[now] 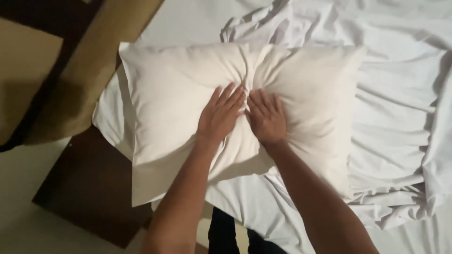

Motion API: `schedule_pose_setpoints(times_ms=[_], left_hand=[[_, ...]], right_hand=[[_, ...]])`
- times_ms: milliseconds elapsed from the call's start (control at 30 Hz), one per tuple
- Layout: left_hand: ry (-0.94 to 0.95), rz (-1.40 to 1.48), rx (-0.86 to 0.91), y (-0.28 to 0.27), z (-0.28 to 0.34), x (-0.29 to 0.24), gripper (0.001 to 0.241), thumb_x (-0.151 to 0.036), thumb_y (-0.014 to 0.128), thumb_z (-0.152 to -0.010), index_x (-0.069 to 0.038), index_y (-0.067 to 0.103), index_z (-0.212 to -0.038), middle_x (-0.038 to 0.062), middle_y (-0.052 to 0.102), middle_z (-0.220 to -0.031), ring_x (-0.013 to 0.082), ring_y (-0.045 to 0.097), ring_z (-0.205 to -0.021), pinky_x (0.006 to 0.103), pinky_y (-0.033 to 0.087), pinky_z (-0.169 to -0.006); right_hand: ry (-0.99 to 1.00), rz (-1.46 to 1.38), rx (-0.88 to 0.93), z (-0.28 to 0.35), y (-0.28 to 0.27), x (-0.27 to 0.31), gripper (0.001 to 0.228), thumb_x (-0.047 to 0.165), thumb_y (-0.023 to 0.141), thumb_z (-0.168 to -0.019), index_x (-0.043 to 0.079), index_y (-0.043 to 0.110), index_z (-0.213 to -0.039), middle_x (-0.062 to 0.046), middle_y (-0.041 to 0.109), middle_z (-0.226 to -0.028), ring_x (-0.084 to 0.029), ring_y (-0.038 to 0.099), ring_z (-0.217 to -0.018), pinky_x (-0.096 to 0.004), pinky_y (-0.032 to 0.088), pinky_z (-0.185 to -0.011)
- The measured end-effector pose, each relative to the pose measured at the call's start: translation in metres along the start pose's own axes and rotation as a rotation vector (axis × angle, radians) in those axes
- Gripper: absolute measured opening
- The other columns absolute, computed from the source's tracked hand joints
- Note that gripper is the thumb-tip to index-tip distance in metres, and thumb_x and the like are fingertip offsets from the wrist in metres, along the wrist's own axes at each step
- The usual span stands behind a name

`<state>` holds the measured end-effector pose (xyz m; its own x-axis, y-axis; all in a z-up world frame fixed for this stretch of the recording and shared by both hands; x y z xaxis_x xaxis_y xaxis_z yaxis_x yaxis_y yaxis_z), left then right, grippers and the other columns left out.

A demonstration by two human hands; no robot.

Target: The person spreads a white pillowcase flat on the bed and smooths it with both hands. They place a pillow at the open end and work the pillow into the case, gathering the fabric over the pillow and adjusting the corners as the clip ends.

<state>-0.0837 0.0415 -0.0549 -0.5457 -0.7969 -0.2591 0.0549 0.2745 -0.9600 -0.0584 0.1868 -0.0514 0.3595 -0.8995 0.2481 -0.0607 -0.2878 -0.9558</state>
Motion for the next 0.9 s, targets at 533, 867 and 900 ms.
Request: schedule_pose_setpoints(times_ms=[533,867,900], left_hand=[[-0.109,0.122,-0.274,-0.028,0.074,-0.067,0.038,-0.026,0.068,-0.096,-0.009,0.068,-0.131,0.008,0.063,-0.143,0.0265,0.051,-0.141,0.0498,0.036,-0.12],[-0.197,0.219,-0.377,-0.156,0.125,-0.139,0.031,-0.022,0.068,-0.095,-0.004,0.072,-0.12,0.013,0.069,-0.133,0.0316,0.058,-0.132,0.0473,0.04,-0.115],[-0.205,0.215,-0.371,-0.157,0.13,-0.141,0.031,-0.022,0.068,-0.095,-0.003,0.072,-0.119,0.014,0.069,-0.132,0.0314,0.059,-0.131,0.047,0.04,-0.114]], right_hand=[[-0.166,-0.231,-0.171,0.059,-0.108,0.035,0.032,0.016,0.064,-0.097,0.003,0.065,-0.126,-0.02,0.069,-0.128,-0.039,0.065,-0.123,-0.053,0.045,-0.109],[-0.304,-0.265,-0.184,0.096,-0.209,0.083,0.029,0.017,0.066,-0.091,0.006,0.07,-0.116,-0.014,0.072,-0.124,-0.035,0.064,-0.122,-0.051,0.044,-0.109],[-0.316,-0.27,-0.148,0.098,-0.211,0.085,0.027,0.016,0.066,-0.09,0.006,0.071,-0.115,-0.014,0.073,-0.123,-0.034,0.064,-0.122,-0.052,0.043,-0.109]])
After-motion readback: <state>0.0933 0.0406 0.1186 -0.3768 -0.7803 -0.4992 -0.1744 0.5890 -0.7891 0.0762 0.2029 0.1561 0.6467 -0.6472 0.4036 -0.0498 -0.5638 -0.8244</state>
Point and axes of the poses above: each hand's wrist, its own z-axis away from the middle knuckle, its own y-axis out of the palm, x = y × z, the point moved 5 cm from there along -z, towards the middle knuckle
